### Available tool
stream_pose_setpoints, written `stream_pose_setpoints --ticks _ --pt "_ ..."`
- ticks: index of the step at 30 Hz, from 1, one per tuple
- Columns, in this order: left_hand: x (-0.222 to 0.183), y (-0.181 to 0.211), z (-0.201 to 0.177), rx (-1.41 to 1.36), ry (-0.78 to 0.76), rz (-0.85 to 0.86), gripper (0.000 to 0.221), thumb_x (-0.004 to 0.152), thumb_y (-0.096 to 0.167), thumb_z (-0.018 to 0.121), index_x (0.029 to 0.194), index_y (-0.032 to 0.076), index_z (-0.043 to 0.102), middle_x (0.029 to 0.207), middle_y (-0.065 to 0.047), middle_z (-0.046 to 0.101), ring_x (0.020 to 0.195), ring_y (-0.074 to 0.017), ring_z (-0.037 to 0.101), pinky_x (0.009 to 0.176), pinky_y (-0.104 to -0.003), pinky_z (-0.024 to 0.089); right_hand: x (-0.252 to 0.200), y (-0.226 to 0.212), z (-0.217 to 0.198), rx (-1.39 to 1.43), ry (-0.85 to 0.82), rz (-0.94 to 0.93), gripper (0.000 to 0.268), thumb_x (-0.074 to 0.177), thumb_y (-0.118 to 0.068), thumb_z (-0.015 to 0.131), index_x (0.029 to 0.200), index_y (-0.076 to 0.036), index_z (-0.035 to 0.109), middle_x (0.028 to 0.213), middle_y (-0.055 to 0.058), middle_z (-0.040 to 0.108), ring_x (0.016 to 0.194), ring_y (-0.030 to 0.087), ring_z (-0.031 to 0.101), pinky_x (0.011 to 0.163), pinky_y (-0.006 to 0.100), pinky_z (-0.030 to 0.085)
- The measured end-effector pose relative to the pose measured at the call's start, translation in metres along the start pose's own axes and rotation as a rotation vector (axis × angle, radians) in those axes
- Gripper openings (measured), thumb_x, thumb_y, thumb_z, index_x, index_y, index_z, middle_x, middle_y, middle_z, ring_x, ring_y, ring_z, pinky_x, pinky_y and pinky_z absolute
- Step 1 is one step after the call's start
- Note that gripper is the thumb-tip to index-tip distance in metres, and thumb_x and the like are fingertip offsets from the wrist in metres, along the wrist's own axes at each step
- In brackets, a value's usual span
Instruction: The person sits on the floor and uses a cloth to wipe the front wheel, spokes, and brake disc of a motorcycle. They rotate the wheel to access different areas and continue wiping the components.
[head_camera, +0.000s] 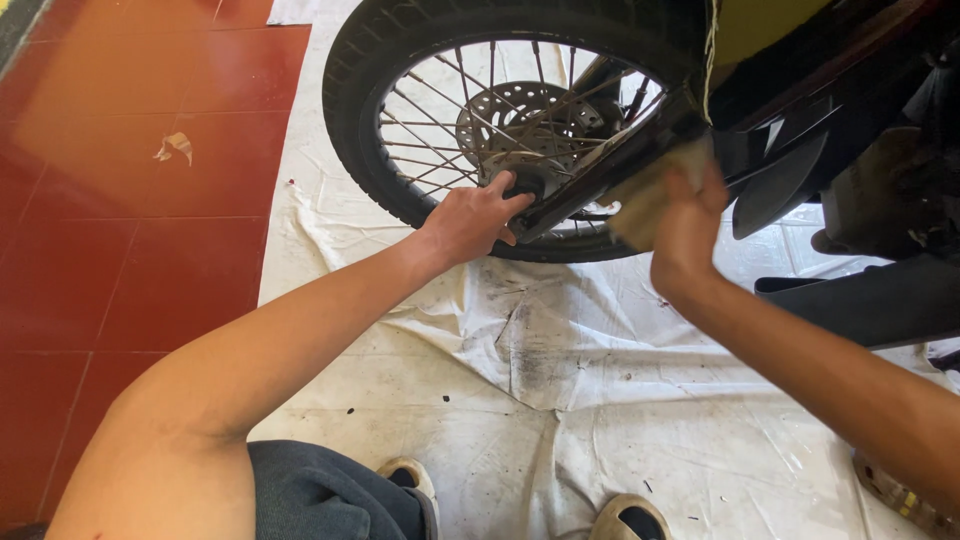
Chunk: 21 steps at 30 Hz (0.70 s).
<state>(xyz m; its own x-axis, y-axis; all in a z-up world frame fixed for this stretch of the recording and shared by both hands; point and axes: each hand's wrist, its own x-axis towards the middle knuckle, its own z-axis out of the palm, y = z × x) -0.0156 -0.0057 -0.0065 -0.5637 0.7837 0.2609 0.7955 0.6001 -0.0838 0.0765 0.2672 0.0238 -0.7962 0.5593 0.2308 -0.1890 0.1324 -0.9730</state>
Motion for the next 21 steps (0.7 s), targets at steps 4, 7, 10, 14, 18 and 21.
stream_pose_setpoints --ticks 4,7,10,14,18,21 --pt "-0.001 0.0 -0.002 0.001 0.005 0.006 0.045 0.094 0.02 0.084 0.135 0.016 0.065 0.131 -0.02 0.054 0.056 -0.0235 0.069 0.049 -0.041 0.057 0.008 -0.039 0.003 0.049 -0.015 -0.038 0.038 0.106 -0.02 0.054 0.144 -0.02 0.053 0.124 0.0 0.059 0.113 0.015 0.057 0.101 0.039 0.047" --pt "-0.001 0.001 0.001 -0.001 0.012 0.012 0.048 0.095 0.019 0.083 0.138 0.017 0.063 0.131 -0.019 0.053 0.057 -0.0238 0.07 0.05 -0.04 0.058 -0.003 -0.059 0.019 0.113 -0.081 0.029 0.035 0.107 -0.023 0.052 0.141 -0.015 0.053 0.12 0.005 0.057 0.113 0.02 0.055 0.103 0.043 0.045" --pt "-0.001 -0.002 0.005 -0.003 0.022 -0.001 0.052 0.09 0.03 0.086 0.136 0.018 0.064 0.132 -0.018 0.052 0.06 -0.0255 0.072 0.055 -0.041 0.062 0.008 -0.053 0.016 0.124 -0.232 0.149 0.038 0.106 -0.018 0.052 0.143 -0.011 0.047 0.12 0.006 0.058 0.116 0.024 0.061 0.103 0.048 0.047" --pt "-0.002 0.0 0.005 -0.004 0.033 -0.004 0.052 0.091 0.027 0.086 0.136 0.018 0.064 0.132 -0.018 0.052 0.059 -0.0255 0.071 0.054 -0.042 0.061 0.019 -0.037 0.017 0.087 -0.392 0.344 0.029 0.104 -0.017 0.05 0.133 -0.011 0.049 0.11 0.005 0.063 0.102 0.022 0.068 0.092 0.044 0.054" --pt "-0.003 0.001 0.002 0.001 0.016 -0.004 0.053 0.091 0.026 0.085 0.138 0.018 0.063 0.132 -0.018 0.052 0.06 -0.0248 0.072 0.055 -0.042 0.062 0.024 -0.021 0.019 0.102 -0.454 0.365 0.032 0.102 -0.013 0.05 0.134 -0.007 0.048 0.111 0.007 0.064 0.102 0.024 0.068 0.09 0.044 0.054" --pt "-0.001 0.002 0.004 0.03 0.012 -0.017 0.055 0.089 0.033 0.085 0.137 0.017 0.064 0.133 -0.018 0.052 0.059 -0.0233 0.071 0.055 -0.04 0.061 0.019 -0.015 0.02 0.076 -0.495 0.363 0.036 0.103 -0.013 0.049 0.137 -0.005 0.048 0.115 0.008 0.063 0.106 0.024 0.066 0.092 0.044 0.052"
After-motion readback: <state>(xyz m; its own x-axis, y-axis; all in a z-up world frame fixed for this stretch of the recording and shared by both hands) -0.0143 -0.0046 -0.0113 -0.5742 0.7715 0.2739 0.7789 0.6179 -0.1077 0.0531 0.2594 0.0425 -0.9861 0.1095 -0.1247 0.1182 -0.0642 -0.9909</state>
